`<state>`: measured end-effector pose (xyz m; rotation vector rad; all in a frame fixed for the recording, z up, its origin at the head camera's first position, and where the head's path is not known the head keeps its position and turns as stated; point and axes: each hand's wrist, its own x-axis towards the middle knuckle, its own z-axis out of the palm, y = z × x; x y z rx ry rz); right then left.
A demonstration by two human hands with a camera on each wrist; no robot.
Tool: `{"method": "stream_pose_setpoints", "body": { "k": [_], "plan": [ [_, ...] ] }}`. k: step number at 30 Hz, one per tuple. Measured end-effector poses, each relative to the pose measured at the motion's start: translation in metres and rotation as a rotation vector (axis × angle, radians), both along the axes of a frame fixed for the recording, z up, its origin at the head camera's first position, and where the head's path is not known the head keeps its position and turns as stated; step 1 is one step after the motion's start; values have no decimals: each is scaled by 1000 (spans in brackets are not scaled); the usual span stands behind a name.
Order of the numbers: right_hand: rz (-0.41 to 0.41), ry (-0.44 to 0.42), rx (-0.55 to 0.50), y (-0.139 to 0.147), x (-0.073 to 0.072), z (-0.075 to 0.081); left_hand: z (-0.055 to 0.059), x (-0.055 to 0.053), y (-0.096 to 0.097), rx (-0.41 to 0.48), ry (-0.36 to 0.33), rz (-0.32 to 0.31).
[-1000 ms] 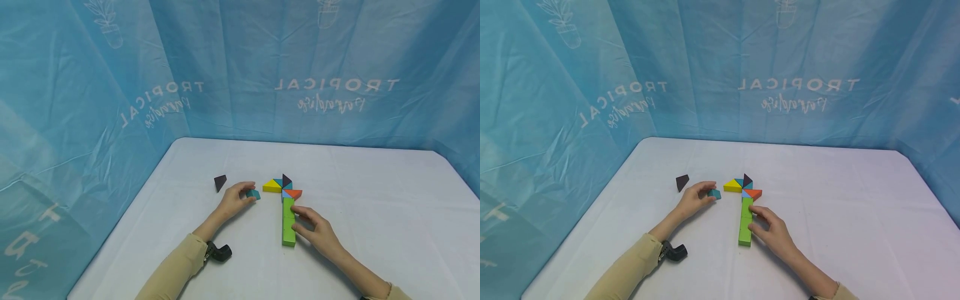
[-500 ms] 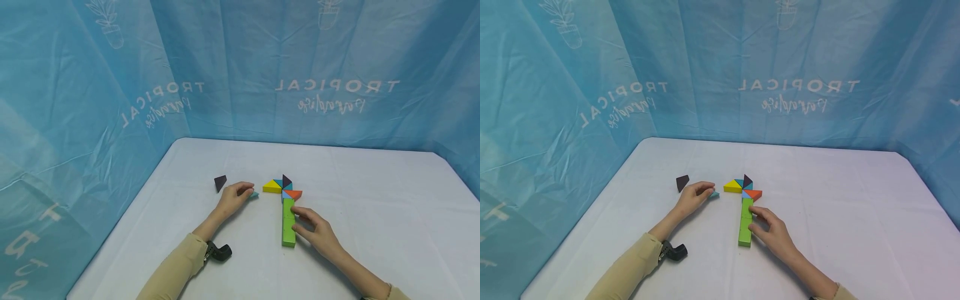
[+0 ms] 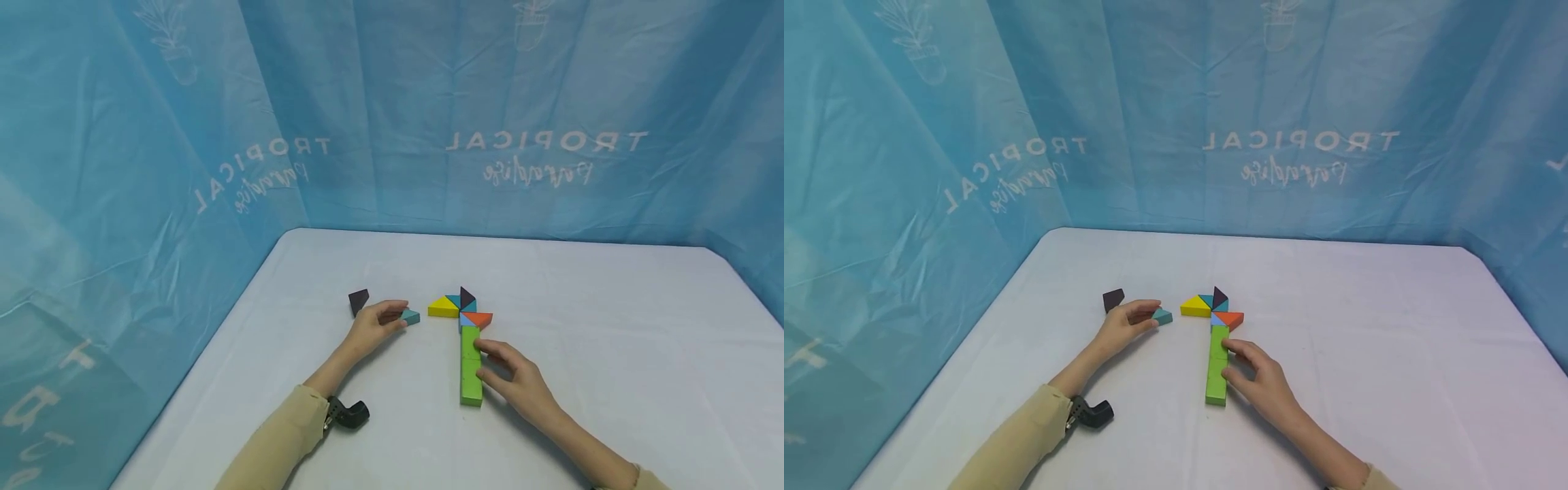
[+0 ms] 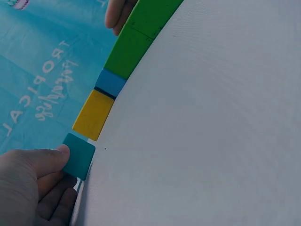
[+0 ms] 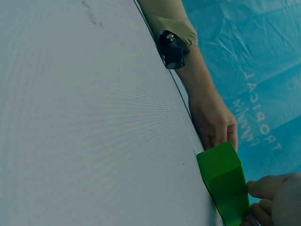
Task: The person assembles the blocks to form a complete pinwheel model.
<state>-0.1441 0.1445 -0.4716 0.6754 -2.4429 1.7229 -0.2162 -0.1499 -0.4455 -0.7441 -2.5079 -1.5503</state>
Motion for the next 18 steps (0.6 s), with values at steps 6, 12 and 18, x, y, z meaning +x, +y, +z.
{"method": "stream_pose_setpoints", "body": {
  "k": [6, 12, 18],
  "plan": [
    [-1, -6, -1, 1, 0, 2, 14, 8, 5, -39, -25, 18],
    [3, -14, -11, 1, 0, 1, 13, 12, 3, -65, -9, -40],
    [12, 33, 3, 0, 0, 0, 12, 13, -8, -54, -51, -160]
  ]
}}
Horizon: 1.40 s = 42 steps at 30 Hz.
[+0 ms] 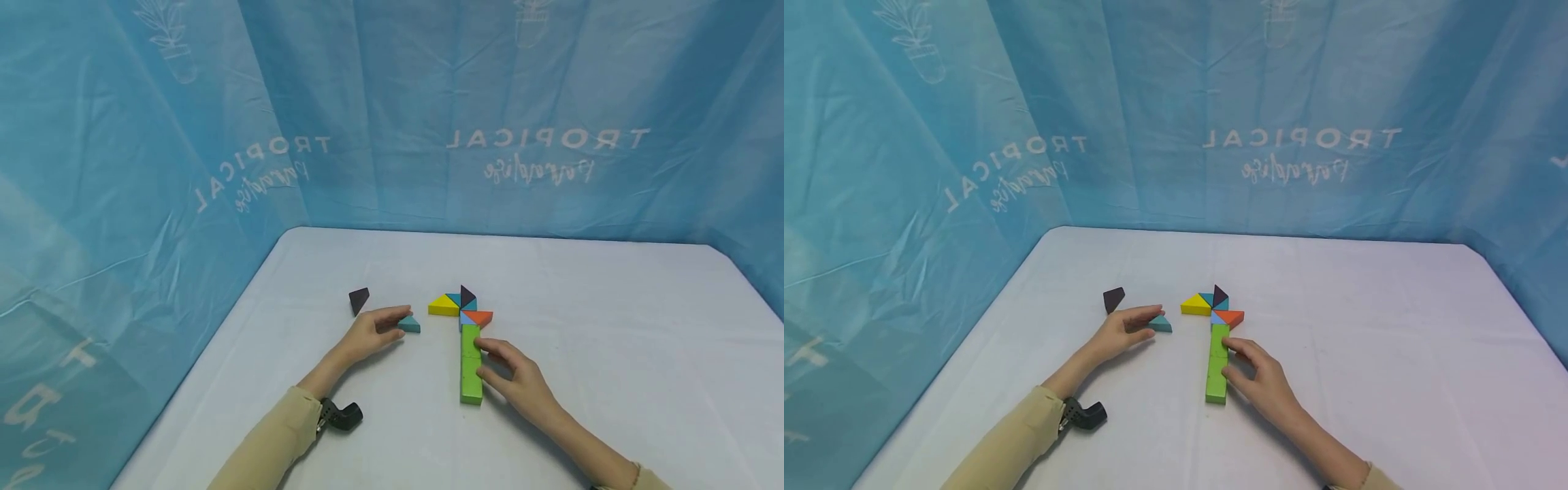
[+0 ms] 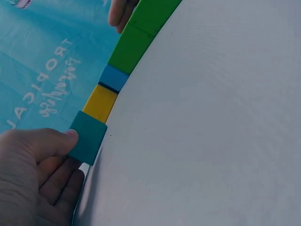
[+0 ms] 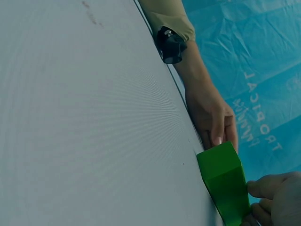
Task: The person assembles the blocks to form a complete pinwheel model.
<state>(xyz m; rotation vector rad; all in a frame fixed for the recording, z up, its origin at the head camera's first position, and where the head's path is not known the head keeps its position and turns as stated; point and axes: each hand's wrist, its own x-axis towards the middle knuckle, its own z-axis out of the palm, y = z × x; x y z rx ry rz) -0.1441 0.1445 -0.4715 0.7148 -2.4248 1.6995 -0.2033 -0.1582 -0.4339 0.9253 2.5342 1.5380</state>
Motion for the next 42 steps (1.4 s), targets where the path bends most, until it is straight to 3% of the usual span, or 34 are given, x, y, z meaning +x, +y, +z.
{"method": "stream_pose_setpoints", "body": {
  "k": [4, 9, 16, 24, 28, 33, 39, 42],
  "plan": [
    [-3, 10, 4, -2, 2, 7, 0, -1, -3, -5, -13, -4],
    [9, 1, 10, -7, 12, 28, 0, 0, -3, -20, -17, 11],
    [8, -17, 5, 1, 1, 1, -2, 5, -2, -16, 5, 35],
    [1, -1, 15, 0, 1, 1, -2, 10, -3, 2, 40, 20],
    [-6, 0, 25, -1, 2, 3, -1, 14, -2, 20, 2, 27],
    [-16, 9, 36, -3, 6, 13, 0, 17, 1, 61, -49, 48],
    [-18, 2, 48, -9, 16, 36, 1, 19, 3, 46, -48, 77],
    [-19, -5, 50, -10, 18, 38, 1, 20, 5, 41, -51, 70]
  ]
}}
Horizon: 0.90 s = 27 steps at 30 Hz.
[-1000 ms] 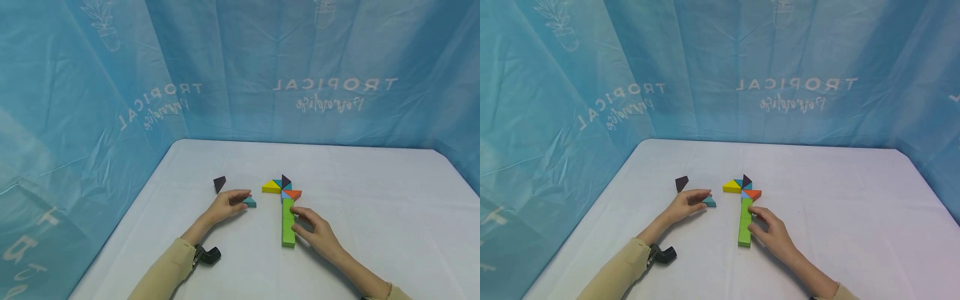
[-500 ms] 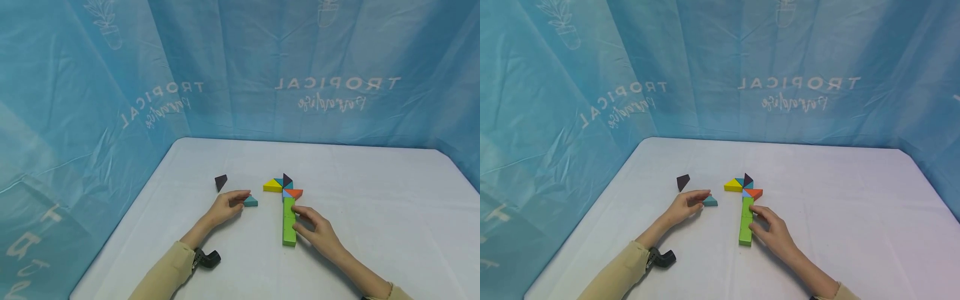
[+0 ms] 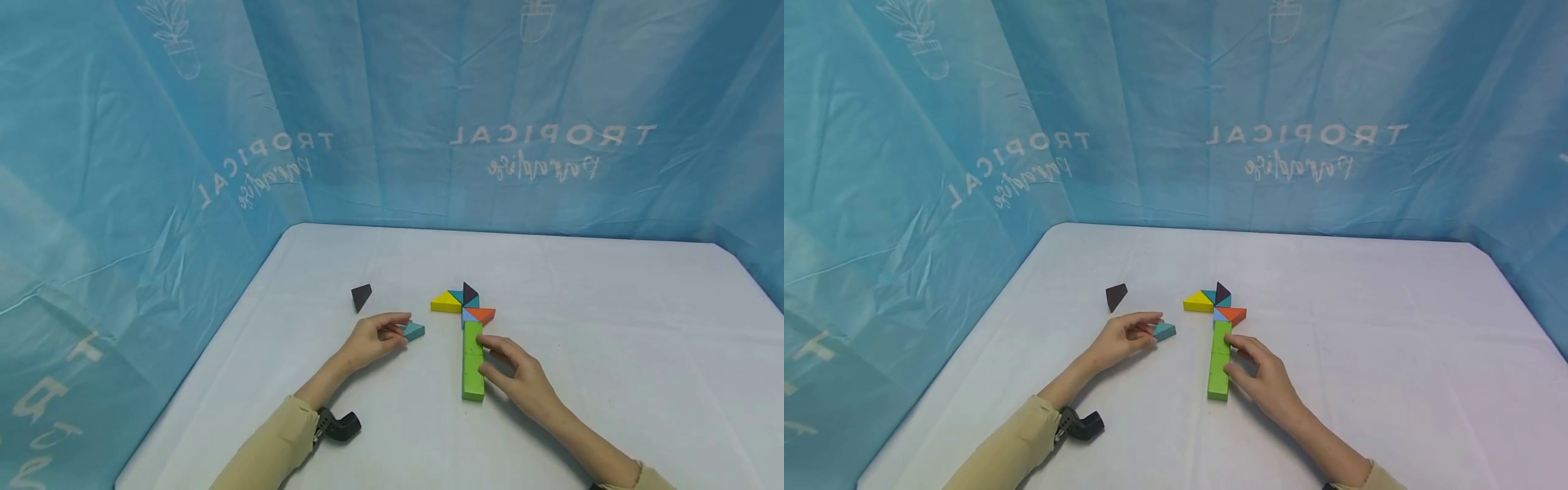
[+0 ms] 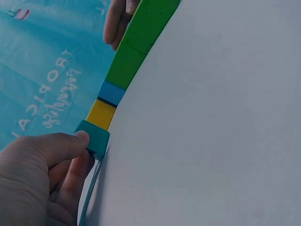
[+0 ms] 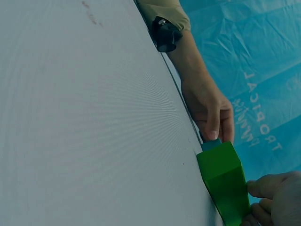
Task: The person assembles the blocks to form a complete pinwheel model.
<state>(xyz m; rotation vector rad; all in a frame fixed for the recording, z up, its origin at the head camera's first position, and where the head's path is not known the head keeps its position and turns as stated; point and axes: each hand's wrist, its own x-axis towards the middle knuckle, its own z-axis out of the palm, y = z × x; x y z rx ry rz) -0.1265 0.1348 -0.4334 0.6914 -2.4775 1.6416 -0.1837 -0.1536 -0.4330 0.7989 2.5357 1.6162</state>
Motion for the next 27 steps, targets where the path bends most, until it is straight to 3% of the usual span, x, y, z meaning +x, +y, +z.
{"method": "stream_pose_setpoints", "body": {
  "k": [6, 13, 18, 27],
  "plan": [
    [1, 18, -14, 4, -7, -17, -1, -3, 10, 5, -19, -22],
    [9, -2, -26, 9, -15, -32, -32, -28, 31, -29, 9, 25],
    [3, 3, -19, 5, -11, -24, -37, -38, 45, -31, 60, 43],
    [13, -10, -16, 1, -2, 0, -36, -44, 60, -19, 95, 48]
  ]
}}
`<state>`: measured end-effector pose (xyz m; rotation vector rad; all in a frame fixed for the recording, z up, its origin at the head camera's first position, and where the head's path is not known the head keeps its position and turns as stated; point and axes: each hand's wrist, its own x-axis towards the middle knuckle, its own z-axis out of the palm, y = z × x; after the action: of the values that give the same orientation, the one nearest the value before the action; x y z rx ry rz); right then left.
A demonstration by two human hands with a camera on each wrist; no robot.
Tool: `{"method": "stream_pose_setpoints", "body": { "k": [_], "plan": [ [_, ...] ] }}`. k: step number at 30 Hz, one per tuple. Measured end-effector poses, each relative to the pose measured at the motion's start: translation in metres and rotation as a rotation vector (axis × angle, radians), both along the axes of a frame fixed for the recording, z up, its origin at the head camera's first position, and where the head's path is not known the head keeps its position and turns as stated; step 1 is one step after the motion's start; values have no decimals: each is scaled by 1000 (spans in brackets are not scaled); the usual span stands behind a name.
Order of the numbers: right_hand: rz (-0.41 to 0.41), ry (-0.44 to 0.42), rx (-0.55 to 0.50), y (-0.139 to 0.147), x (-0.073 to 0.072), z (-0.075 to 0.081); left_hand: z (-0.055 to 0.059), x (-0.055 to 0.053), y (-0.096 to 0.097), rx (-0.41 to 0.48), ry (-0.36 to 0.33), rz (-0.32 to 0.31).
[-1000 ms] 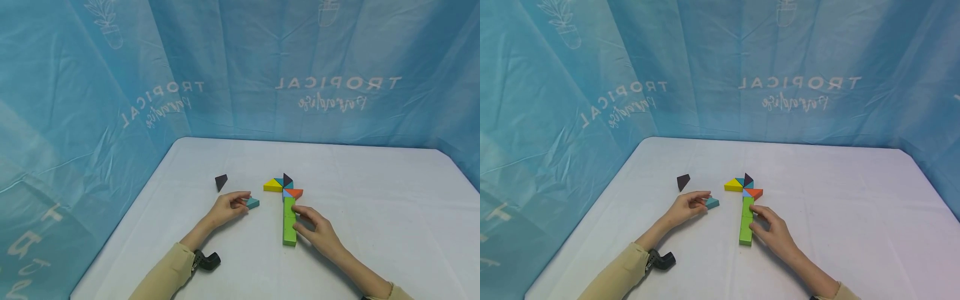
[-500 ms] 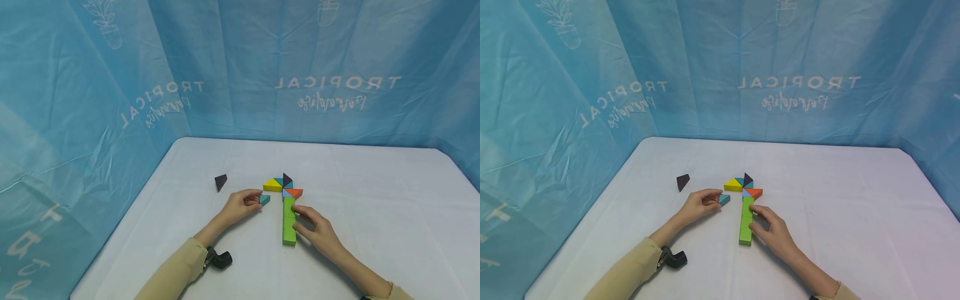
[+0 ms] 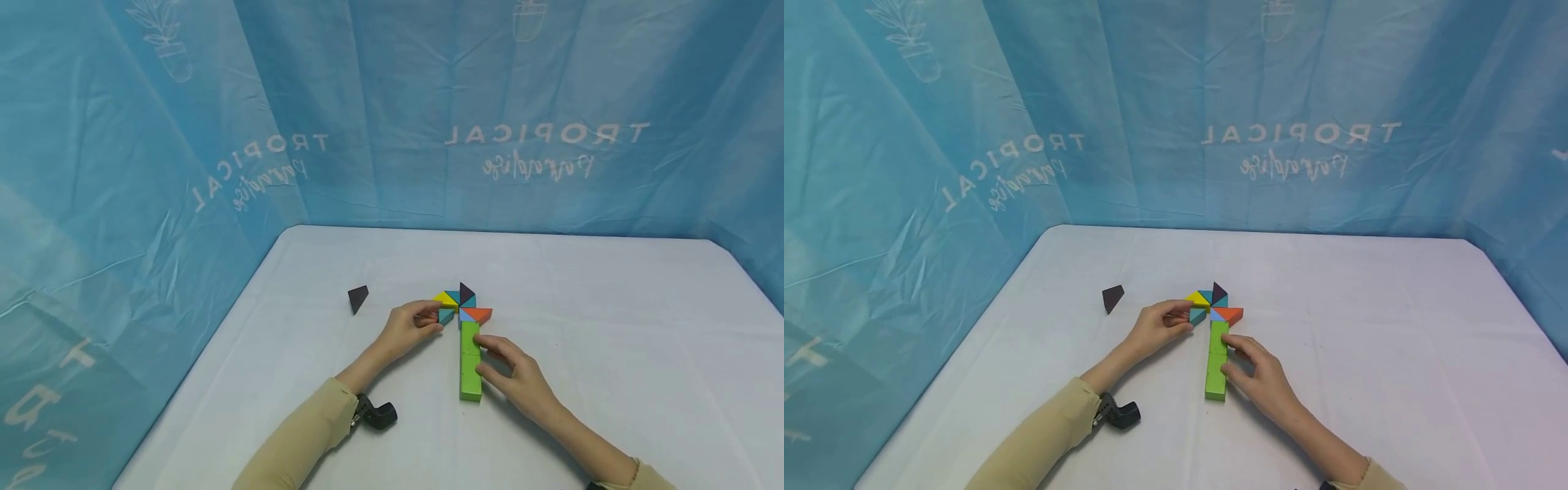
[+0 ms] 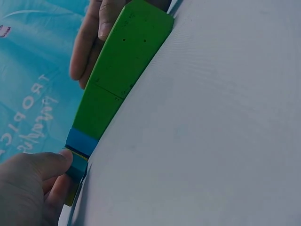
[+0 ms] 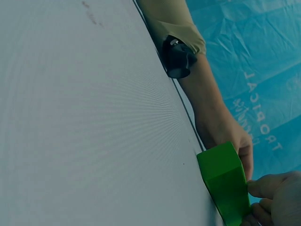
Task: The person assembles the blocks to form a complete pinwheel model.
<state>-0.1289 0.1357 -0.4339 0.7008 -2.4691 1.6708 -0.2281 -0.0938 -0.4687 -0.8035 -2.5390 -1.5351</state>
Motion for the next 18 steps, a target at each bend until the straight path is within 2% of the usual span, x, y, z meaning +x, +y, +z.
{"method": "stream_pose_setpoints", "body": {
  "k": [12, 15, 18],
  "plan": [
    [11, 2, -12, 1, -1, 0, 0, -3, 7, 2, 13, 12],
    [12, -9, -13, 1, 0, 0, 0, -2, 7, -1, 45, 24],
    [13, -9, -13, 1, 0, 0, 1, 0, 6, 15, 105, 39]
  ]
}}
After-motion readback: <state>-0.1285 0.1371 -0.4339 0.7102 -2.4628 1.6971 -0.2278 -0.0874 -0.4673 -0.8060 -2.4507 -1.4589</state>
